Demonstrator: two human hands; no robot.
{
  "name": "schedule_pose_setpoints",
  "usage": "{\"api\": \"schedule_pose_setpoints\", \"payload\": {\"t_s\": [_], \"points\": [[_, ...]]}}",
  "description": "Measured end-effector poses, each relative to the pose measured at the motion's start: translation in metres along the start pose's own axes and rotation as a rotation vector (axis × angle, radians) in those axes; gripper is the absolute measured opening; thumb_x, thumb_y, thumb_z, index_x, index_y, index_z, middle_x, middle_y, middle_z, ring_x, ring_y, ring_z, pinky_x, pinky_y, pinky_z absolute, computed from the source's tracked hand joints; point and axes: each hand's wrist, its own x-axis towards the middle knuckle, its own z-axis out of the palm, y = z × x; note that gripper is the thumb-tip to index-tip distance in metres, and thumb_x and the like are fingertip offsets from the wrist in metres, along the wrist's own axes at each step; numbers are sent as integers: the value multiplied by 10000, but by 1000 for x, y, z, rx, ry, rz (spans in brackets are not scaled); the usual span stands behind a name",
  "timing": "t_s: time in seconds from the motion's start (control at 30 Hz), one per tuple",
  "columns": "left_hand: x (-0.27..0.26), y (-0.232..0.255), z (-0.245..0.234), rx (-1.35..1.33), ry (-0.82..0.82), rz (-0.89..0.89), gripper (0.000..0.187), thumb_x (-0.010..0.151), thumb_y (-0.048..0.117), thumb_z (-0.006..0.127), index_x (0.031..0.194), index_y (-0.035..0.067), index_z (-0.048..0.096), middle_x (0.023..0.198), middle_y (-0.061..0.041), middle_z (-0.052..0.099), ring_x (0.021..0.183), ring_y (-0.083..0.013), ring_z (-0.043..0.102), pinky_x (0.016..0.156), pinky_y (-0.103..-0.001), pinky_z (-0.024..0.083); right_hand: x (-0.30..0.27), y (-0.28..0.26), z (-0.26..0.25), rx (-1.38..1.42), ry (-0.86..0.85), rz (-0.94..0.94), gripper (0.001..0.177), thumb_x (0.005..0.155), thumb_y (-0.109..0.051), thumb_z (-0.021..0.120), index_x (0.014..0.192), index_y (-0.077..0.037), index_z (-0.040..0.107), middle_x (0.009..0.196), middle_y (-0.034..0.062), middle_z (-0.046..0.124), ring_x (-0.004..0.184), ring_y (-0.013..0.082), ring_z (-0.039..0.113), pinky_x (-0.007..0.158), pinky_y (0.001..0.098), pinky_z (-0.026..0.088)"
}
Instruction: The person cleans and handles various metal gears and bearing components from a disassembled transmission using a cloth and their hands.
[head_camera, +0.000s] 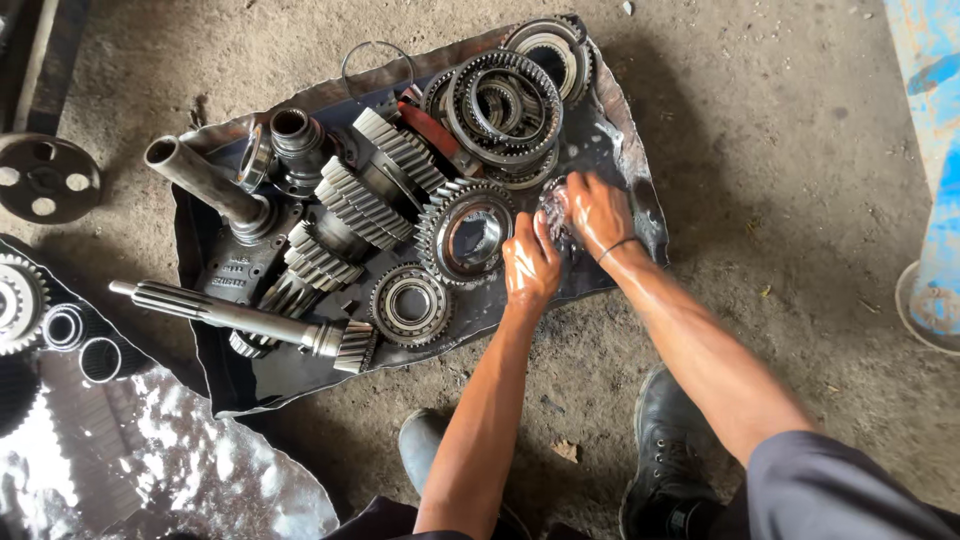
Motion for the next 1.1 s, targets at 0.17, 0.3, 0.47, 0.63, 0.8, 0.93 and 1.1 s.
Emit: {"api": "schedule_pose_setpoints", "payload": {"t_s": [0.17, 0.3, 0.47, 0.63, 0.8, 0.93, 1.1], "points": [[3, -2, 1, -27, -46, -3, 310, 1089, 280, 457, 923, 21, 493, 697, -294, 611, 647, -517, 610, 580, -567, 446, -1, 1, -4, 267, -71, 236, 292, 1044, -272, 472, 899, -55, 603, 752, 150, 684, 717, 364, 714, 653, 467, 567], [-5, -6, 9, 23, -75, 12, 323, 1080, 301, 486, 924, 18, 503, 711, -303, 612, 695, -535, 609, 573, -581, 431, -27, 15, 43, 64, -245, 382, 423, 932, -452, 612, 796, -62, 708, 839, 229, 723, 834, 450, 708, 778, 524, 570], [-7, -19, 7, 70, -29, 48, 322, 1083, 306, 477, 916, 32, 493, 706, -285, 615, 698, -527, 615, 582, -577, 445, -51, 27, 107, 281, -634, 551, 408, 890, -404, 661, 765, -26, 748, 768, 212, 700, 723, 376, 663, 644, 496, 528], [-2, -24, 1, 12, -23, 98, 338, 1103, 313, 468, 924, 27, 484, 702, -279, 593, 682, -528, 583, 581, -565, 429, -60, 28, 89, 892, -900, 671, 386, 957, -241, 597, 681, 27, 633, 593, 100, 579, 508, 190, 473, 476, 378, 347], [-5, -11, -18, -44, -16, 35, 428, 1094, 361, 469, 854, 11, 518, 621, -232, 553, 494, -361, 523, 512, -503, 420, -31, 28, 20, 515, -652, 563, 455, 883, -458, 804, 792, -18, 731, 689, 97, 637, 602, 199, 561, 588, 394, 430], [9, 2, -25, 66, -92, -163, 486, 1079, 417, 445, 837, 11, 561, 551, -176, 582, 448, -248, 551, 508, -464, 448, -8, 30, -12, 294, -624, 391, 364, 769, -441, 845, 886, -99, 802, 804, 142, 749, 720, 253, 694, 675, 413, 530], [13, 8, -23, 82, -96, -210, 513, 1085, 428, 446, 823, 9, 587, 552, -167, 608, 473, -274, 583, 512, -466, 473, 0, 31, -14, 331, -523, 713, 326, 891, -378, 724, 946, -64, 793, 832, 195, 787, 799, 306, 764, 769, 419, 567]]}}
